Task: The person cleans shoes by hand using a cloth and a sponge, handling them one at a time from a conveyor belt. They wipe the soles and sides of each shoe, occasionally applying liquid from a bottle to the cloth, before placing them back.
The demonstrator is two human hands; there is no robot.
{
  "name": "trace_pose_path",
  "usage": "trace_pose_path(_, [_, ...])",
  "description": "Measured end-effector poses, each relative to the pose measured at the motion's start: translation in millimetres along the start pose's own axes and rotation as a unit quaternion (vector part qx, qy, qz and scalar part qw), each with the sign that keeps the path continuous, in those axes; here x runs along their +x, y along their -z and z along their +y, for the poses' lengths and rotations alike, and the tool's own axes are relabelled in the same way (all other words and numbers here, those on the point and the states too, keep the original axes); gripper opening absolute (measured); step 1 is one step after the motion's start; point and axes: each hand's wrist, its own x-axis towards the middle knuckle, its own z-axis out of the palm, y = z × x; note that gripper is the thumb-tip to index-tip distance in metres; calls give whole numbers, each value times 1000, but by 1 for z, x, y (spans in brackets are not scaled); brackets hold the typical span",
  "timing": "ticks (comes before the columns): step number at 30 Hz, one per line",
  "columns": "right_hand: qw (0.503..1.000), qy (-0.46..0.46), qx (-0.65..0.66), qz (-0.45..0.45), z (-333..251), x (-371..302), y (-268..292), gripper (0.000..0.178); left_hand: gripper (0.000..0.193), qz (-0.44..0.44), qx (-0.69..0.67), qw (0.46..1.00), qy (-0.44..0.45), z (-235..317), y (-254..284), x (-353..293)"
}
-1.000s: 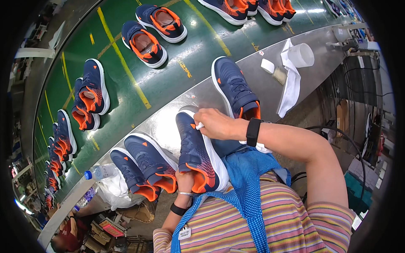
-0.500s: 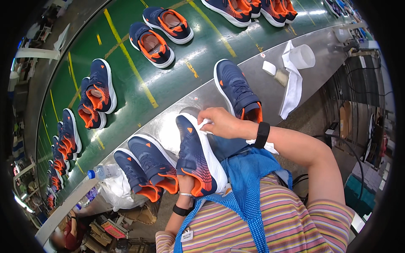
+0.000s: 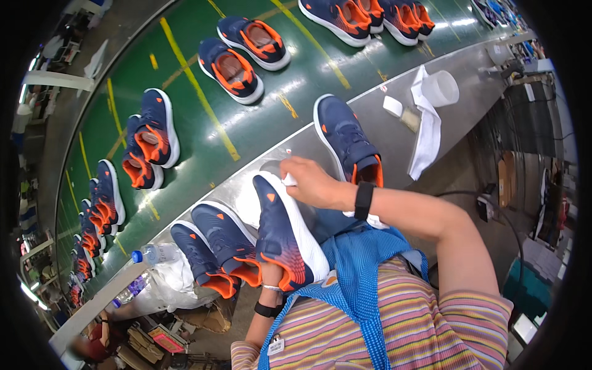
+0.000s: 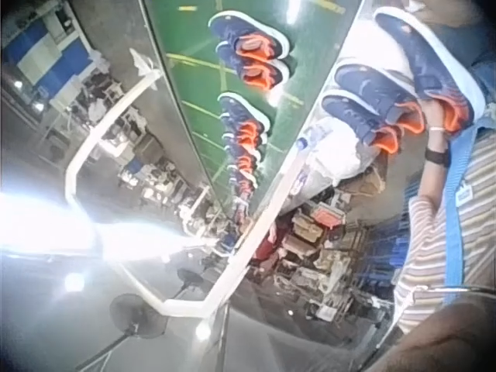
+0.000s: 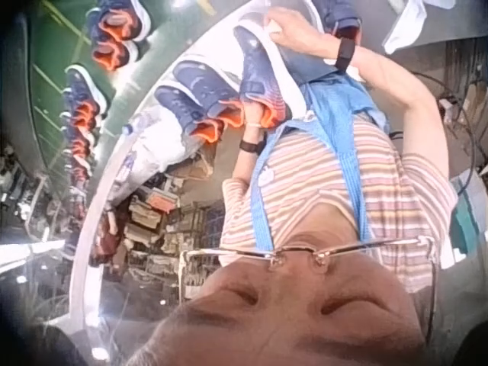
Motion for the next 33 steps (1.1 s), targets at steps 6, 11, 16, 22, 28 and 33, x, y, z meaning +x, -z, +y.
trace_pose_path(6, [882, -237, 402, 66, -28, -11, 40, 11, 24, 6, 32, 995, -93, 18, -4, 13])
trace_pose_path(11, [814, -205, 539, 69, -52, -38, 50, 13, 24, -12, 9, 991, -131, 38, -26, 15])
trace_pose_path(16, [802, -177, 568, 64, -62, -45, 50, 17, 24, -25, -13, 988, -154, 51, -46, 11])
trace_pose_path(22, [813, -175, 552, 58, -69, -45, 52, 14, 22, -26, -55, 988, -140, 56, -69, 0])
trace_pose_path(28, [852, -201, 461, 145, -65, -38, 32, 17, 27, 5, 179, 973, -145, 60, -77, -25])
trace_pose_path(33, [815, -245, 498, 166, -65, -42, 32, 14, 31, -24, 142, 977, -157, 60, -77, -26])
